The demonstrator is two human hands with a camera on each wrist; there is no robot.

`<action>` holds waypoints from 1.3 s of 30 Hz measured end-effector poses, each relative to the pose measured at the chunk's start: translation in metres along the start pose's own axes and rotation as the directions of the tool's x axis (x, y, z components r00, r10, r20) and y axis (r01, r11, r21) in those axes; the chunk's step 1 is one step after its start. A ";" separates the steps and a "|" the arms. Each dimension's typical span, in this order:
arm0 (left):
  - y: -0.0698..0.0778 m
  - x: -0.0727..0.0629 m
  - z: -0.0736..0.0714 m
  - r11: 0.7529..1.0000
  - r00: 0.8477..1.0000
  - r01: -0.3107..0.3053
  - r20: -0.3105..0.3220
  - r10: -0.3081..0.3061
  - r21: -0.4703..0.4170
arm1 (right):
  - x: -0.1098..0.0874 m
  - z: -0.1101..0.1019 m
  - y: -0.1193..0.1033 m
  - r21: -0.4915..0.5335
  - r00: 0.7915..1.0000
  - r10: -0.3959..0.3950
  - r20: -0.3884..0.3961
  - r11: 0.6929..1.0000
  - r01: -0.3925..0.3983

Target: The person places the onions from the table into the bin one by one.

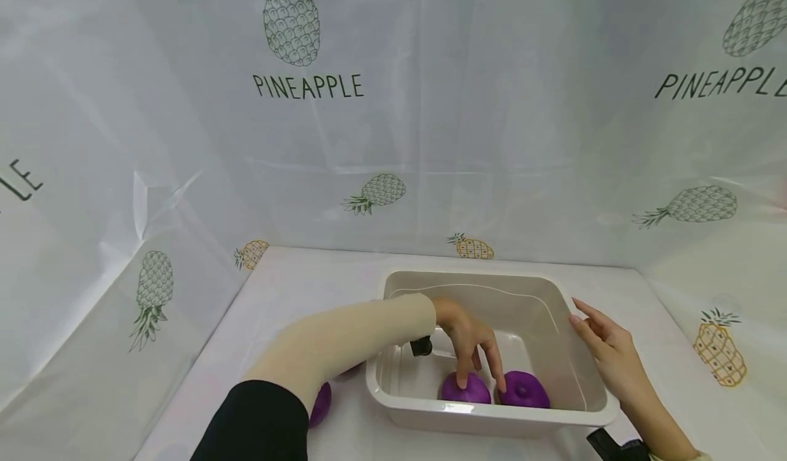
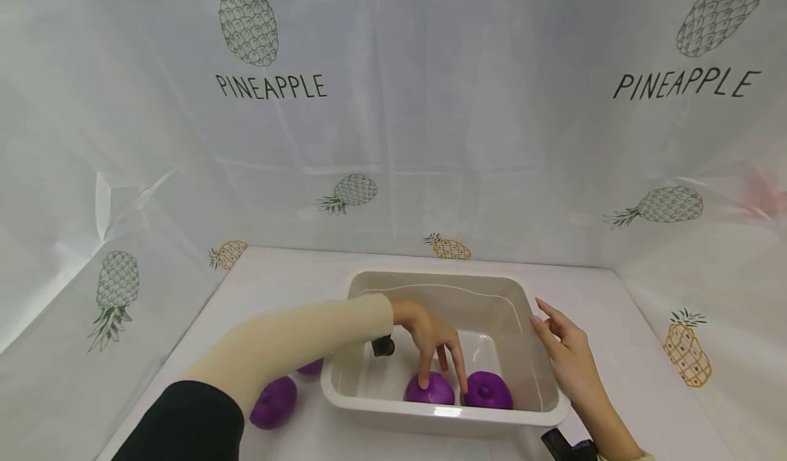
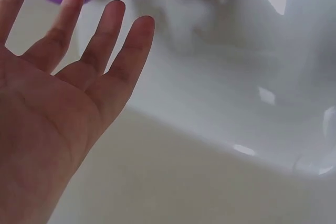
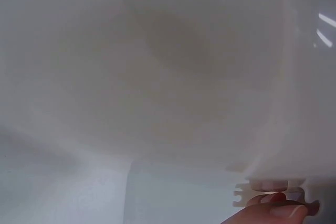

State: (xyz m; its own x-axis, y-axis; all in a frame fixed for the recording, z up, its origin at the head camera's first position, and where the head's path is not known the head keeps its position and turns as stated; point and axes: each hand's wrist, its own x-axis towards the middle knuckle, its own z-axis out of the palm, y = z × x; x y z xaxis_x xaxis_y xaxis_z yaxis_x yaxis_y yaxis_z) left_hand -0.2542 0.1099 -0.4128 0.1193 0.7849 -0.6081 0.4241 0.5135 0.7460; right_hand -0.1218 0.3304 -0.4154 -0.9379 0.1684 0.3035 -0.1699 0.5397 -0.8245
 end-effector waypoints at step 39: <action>-0.003 -0.224 -0.009 0.974 0.800 -0.110 -0.565 0.204 0.196 | -0.001 0.000 -0.001 -0.014 1.000 0.017 0.017 1.000 -0.016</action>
State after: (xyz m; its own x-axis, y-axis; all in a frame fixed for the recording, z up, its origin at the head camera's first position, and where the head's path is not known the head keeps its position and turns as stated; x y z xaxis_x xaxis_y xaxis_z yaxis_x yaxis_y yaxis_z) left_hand -0.2897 -0.0639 -0.2764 -0.3250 0.9283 -0.1808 0.5757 0.3458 0.7409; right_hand -0.1208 0.3294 -0.4151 -0.9456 0.1630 0.2815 -0.1504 0.5480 -0.8228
